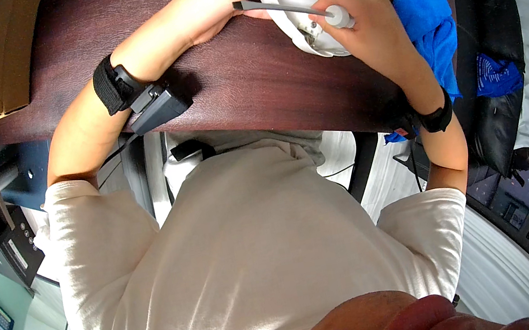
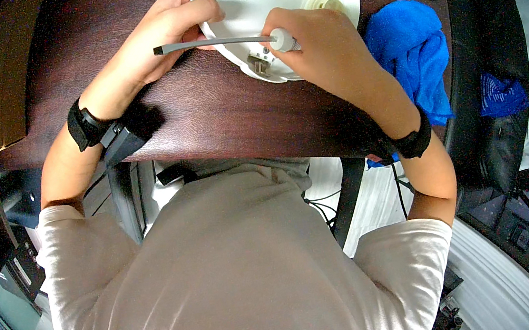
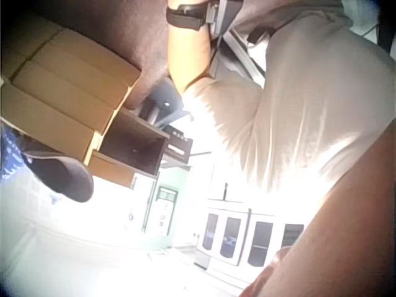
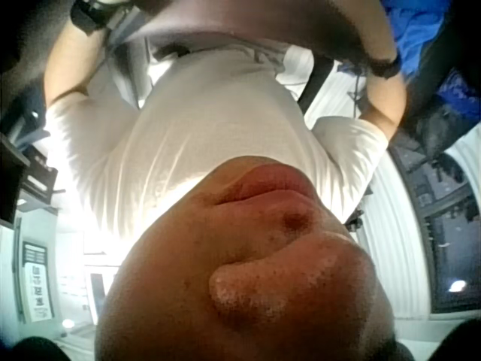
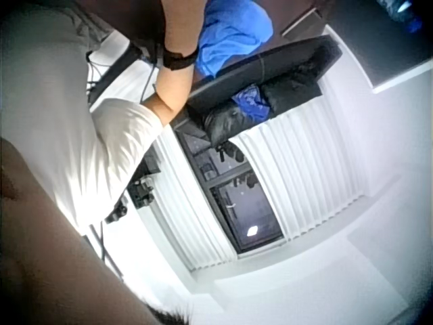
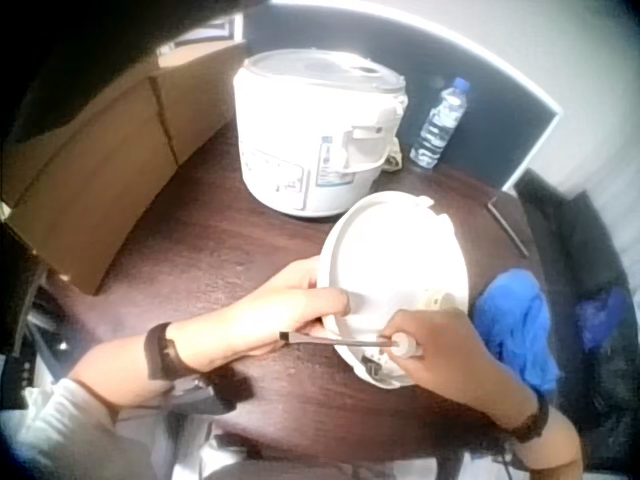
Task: The person uses a screwdriver to tighten screws on the back of a white circular light fixture base. They rotate the fixture to access different screw locations and continue securing the mounting hardware.
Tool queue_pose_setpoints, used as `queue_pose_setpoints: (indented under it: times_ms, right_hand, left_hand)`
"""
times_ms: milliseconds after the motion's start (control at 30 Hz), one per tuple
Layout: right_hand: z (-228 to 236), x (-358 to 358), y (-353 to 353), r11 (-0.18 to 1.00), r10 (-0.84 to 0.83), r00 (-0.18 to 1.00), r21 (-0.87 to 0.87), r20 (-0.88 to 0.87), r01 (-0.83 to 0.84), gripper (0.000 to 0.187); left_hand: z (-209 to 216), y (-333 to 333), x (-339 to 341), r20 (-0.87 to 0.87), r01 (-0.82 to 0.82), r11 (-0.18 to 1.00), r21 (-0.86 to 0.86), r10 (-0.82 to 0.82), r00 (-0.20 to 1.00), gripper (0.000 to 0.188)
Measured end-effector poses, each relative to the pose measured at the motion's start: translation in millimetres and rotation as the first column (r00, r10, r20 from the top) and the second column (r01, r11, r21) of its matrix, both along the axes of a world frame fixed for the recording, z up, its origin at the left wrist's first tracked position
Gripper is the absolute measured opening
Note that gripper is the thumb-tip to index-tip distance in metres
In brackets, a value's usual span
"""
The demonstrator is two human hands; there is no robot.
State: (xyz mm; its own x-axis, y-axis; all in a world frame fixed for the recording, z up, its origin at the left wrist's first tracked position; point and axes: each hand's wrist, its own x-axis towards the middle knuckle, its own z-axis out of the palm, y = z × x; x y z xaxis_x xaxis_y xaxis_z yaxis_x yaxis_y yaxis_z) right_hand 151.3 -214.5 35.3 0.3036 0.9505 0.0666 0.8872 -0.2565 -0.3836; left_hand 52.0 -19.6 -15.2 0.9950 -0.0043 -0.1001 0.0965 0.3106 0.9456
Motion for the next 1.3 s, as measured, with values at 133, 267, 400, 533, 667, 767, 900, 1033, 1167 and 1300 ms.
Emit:
queue_pose_setpoints:
  times_ms: [133,267,400,533,667,767,900,1033,1167,1300]
  right_hand:
    - [-2.4,6.6,-1.4,0.998,0.059,0.998,-0.001,0.037,-0.059,0.014]
    - [6.0,8.9,-8.8,0.999,-0.017,0.998,-0.037,-0.056,0.015,0.017]
    - [27.2,14.1,-43.8,0.988,-0.144,0.96,-0.093,-0.242,0.124,0.028]
    - [48.9,11.6,-73.4,0.935,-0.314,0.865,-0.284,-0.39,0.212,0.031]
    - [55.3,-2.2,-88.2,0.891,-0.415,0.829,-0.351,-0.374,0.288,0.03]
    - [54.0,-9.7,-88.1,0.855,-0.487,0.779,-0.4,-0.395,0.332,0.029]
    - [47.5,-12.8,-86.3,0.878,-0.466,0.703,-0.381,-0.538,0.29,0.028]
    - [46.3,-13.4,-85.4,0.88,-0.471,0.593,-0.395,-0.653,0.264,0.028]
    - [47.1,-16.6,-87.8,0.865,-0.501,0.464,-0.428,-0.73,0.261,0.029]
    - [43.4,-17.0,-91.0,0.878,-0.479,0.427,-0.424,-0.767,0.224,0.029]
  left_hand:
    - [6.6,-10.1,-1.4,0.001,-0.094,0.993,-0.071,0.095,0.996,0.031]
    - [9.7,-3.0,-2.1,-0.002,-0.004,0.992,-0.128,0.004,1.0,0.037]
    - [27.0,-7.6,-1.3,-0.004,0.024,0.978,-0.209,-0.025,1.0,0.046]
    - [31.0,-7.0,-2.8,0.005,-0.014,0.974,-0.225,0.015,1.0,0.046]
    - [23.6,-2.9,0.9,0.046,-0.011,0.97,-0.244,0.023,0.999,0.046]
    - [29.0,-6.3,-0.3,0.038,-0.042,0.972,-0.232,0.052,0.998,0.045]
    - [26.4,-3.8,0.3,0.047,-0.03,0.982,-0.187,0.04,0.998,0.044]
    - [28.5,-5.2,-0.8,0.051,-0.025,0.984,-0.174,0.035,0.998,0.044]
    - [28.8,-5.8,-1.9,0.062,-0.028,0.983,-0.182,0.04,0.997,0.045]
    - [32.0,-7.0,-2.1,0.054,-0.037,0.983,-0.178,0.047,0.997,0.046]
